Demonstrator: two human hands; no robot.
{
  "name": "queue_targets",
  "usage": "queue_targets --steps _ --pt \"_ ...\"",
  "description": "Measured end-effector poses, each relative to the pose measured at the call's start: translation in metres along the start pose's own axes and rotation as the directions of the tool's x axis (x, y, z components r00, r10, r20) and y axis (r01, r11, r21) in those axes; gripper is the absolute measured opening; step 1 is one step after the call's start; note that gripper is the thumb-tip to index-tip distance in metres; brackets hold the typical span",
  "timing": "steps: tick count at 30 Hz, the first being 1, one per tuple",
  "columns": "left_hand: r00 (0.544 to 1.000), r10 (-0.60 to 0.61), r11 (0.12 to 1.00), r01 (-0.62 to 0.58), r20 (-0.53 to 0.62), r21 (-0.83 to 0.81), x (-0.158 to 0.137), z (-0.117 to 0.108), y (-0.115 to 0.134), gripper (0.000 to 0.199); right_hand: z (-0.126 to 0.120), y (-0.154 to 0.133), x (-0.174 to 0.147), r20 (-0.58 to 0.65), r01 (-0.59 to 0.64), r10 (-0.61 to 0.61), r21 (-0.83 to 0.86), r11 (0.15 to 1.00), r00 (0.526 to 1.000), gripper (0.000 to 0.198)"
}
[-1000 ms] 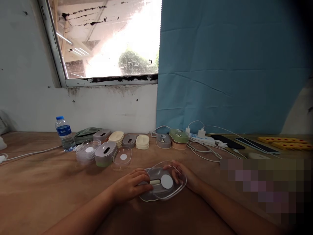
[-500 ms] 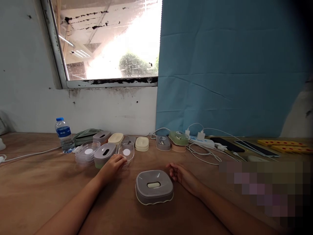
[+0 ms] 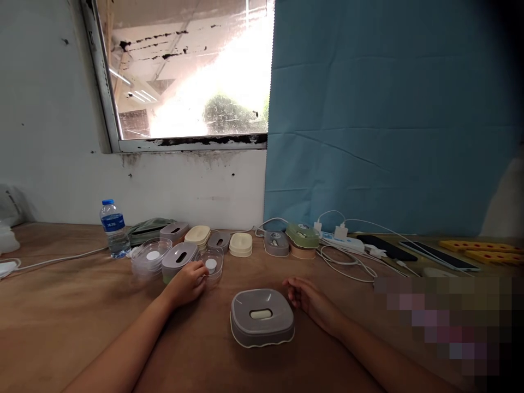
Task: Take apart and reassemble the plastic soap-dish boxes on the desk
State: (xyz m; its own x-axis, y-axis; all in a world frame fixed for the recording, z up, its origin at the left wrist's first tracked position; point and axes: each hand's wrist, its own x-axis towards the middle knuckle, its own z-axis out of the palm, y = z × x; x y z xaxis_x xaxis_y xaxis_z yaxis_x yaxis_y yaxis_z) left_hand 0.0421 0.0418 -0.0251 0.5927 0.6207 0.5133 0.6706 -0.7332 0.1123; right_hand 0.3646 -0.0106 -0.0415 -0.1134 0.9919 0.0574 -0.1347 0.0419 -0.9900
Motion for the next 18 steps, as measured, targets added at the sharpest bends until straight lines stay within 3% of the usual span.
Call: queue_targets --steps 7,11,14,18 --pt "0.992 -0.117 0.993 0.118 0.040 -0.018 0.001 0.000 0.006 0.007 0.002 -0.001 -0.006 0.061 0.101 -0.093 -0.146 0.984 0.994 0.017" --pt "0.989 -0.144 0.989 0.145 0.041 -0.039 0.002 0.001 0.008 0.007 0.003 -0.004 -0.013 0.199 0.168 -0.122 -0.234 0.958 0.972 0.042" --pt "0.988 -0.150 0.989 0.151 0.034 -0.009 0.002 0.003 0.009 0.007 0.005 -0.006 -0.020 0.379 0.285 -0.143 -0.351 0.892 0.914 0.071" --pt "0.988 -0.129 0.991 0.132 -0.090 0.028 0.003 0.001 0.020 0.014 0.009 -0.010 -0.027 0.440 0.337 -0.098 -0.507 0.793 0.893 0.093"
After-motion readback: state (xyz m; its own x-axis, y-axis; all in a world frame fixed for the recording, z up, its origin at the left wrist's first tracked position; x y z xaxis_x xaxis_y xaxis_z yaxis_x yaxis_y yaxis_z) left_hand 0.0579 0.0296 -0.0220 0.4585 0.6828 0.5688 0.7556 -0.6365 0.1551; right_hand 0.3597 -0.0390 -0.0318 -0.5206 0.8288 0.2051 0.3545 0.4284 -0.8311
